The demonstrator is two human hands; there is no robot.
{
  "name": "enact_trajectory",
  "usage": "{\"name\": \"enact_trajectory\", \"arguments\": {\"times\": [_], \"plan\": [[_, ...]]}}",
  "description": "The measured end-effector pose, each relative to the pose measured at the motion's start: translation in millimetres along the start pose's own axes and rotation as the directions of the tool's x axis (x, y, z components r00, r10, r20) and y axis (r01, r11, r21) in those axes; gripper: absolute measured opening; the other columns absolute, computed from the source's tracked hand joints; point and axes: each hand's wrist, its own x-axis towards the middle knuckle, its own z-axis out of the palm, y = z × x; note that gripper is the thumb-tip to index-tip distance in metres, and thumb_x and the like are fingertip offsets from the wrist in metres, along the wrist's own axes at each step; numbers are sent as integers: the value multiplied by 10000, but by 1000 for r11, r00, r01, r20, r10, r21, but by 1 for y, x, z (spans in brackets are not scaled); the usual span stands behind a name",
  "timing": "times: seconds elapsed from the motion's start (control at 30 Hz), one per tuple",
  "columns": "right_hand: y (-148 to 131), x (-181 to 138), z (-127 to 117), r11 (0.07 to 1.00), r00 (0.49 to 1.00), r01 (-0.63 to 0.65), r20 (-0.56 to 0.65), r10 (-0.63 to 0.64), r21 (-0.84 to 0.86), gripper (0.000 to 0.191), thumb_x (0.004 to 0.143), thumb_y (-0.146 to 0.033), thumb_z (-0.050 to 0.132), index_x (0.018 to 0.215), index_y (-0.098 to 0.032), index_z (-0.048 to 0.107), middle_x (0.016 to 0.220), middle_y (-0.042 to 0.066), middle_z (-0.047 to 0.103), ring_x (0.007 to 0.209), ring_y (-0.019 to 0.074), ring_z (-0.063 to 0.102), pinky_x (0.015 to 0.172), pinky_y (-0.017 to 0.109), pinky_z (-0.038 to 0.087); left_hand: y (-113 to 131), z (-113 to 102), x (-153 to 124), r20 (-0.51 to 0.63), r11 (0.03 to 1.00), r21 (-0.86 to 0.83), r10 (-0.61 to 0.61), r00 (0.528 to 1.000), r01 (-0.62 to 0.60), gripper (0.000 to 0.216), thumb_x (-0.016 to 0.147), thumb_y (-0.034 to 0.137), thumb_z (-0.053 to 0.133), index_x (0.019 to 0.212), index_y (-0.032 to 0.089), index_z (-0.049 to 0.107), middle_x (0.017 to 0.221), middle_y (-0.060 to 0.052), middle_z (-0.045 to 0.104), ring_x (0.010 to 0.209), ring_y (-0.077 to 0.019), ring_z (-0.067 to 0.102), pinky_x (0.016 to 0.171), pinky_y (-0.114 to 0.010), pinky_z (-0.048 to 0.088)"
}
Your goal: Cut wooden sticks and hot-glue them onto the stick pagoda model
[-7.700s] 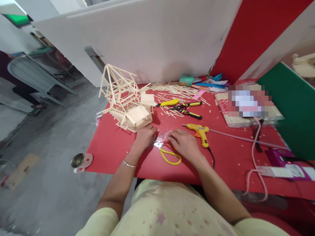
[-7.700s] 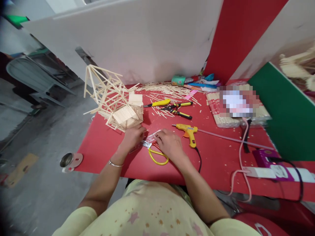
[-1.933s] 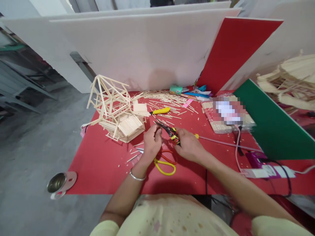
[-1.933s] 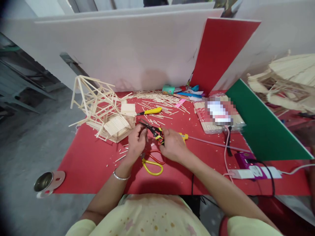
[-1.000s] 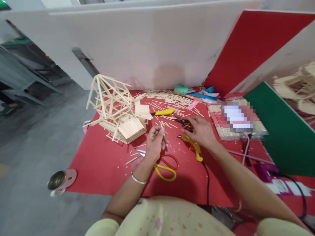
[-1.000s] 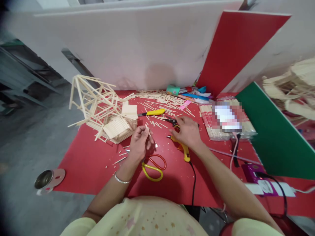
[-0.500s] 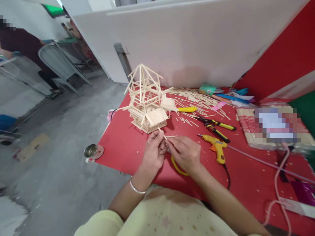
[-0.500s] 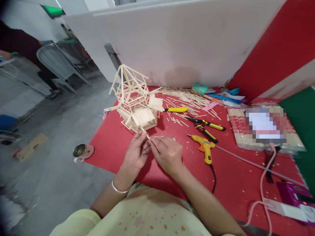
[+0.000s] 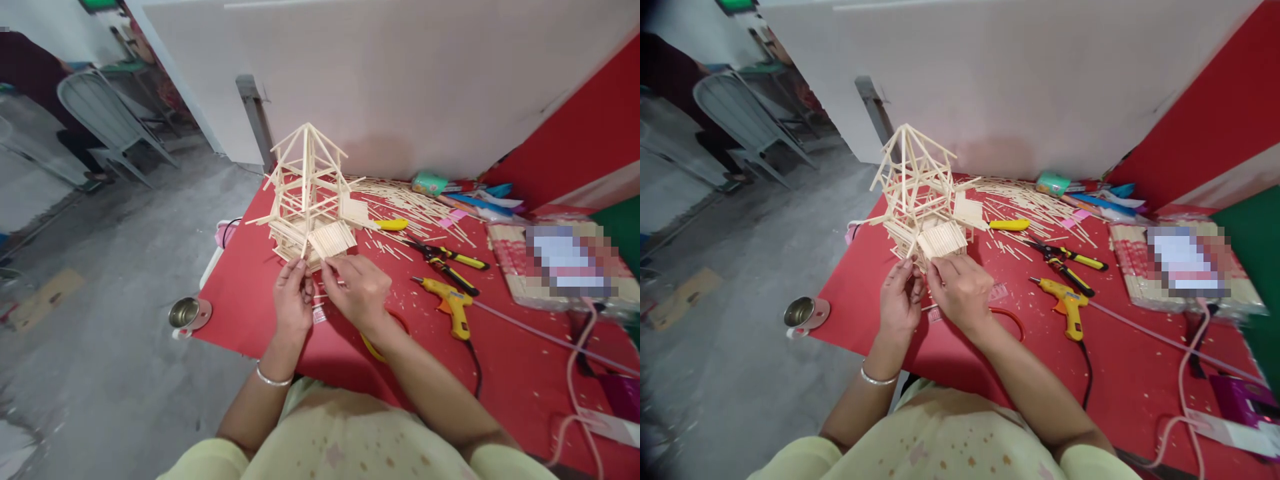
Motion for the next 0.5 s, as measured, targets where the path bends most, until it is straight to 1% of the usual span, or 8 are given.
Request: {"name": "enact_trajectory", "arguments": {"times": [0.1, 0.23, 0.37, 0.5], "plan": [[1, 0, 4, 1000, 1000, -5, 13, 5, -10, 165, 978, -269, 570, 988, -229, 730, 955, 66, 775, 918, 203, 694, 855, 334, 499, -3, 0, 4, 7, 1000, 1, -2, 1000, 2, 337, 747, 326, 828, 1003, 152, 693, 680, 46, 612, 432, -13, 435, 382, -147, 262], [3, 0, 5, 1000, 1000, 15, 26, -15, 2, 169, 982, -272, 568, 1031, -224, 722, 979, 65, 776, 933, 207, 689, 874, 338, 498, -4, 4, 6, 25, 1000, -4, -17, 1000, 17, 350, 747, 317, 832, 1036, 150, 727, 661, 52, 595, 442, -8, 432, 398, -138, 287], [4, 0, 5, 1000, 999, 15, 40, -15, 5, 181, 989, -286, 563, 1053, -228, 722, 1008, 66, 776, 941, 209, 690, 880, 341, 504, -5, 6, 6, 14, 999, -7, -33, 999, 33, 343, 745, 302, 835, 1043, 153, 750, 662, 46, 602, 461, -9, 454, 425, -128, 327], [4, 0, 5, 1000, 999, 16, 51, -15, -10, 214, 994, -304, 561, 1119, -218, 712, 1015, 74, 777, 954, 214, 696, 866, 339, 505, -6, 6, 6, 14, 999, -11, -36, 999, 36, 321, 761, 311, 828, 1031, 153, 758, 644, 47, 584, 455, -6, 438, 414, -126, 307]]}}
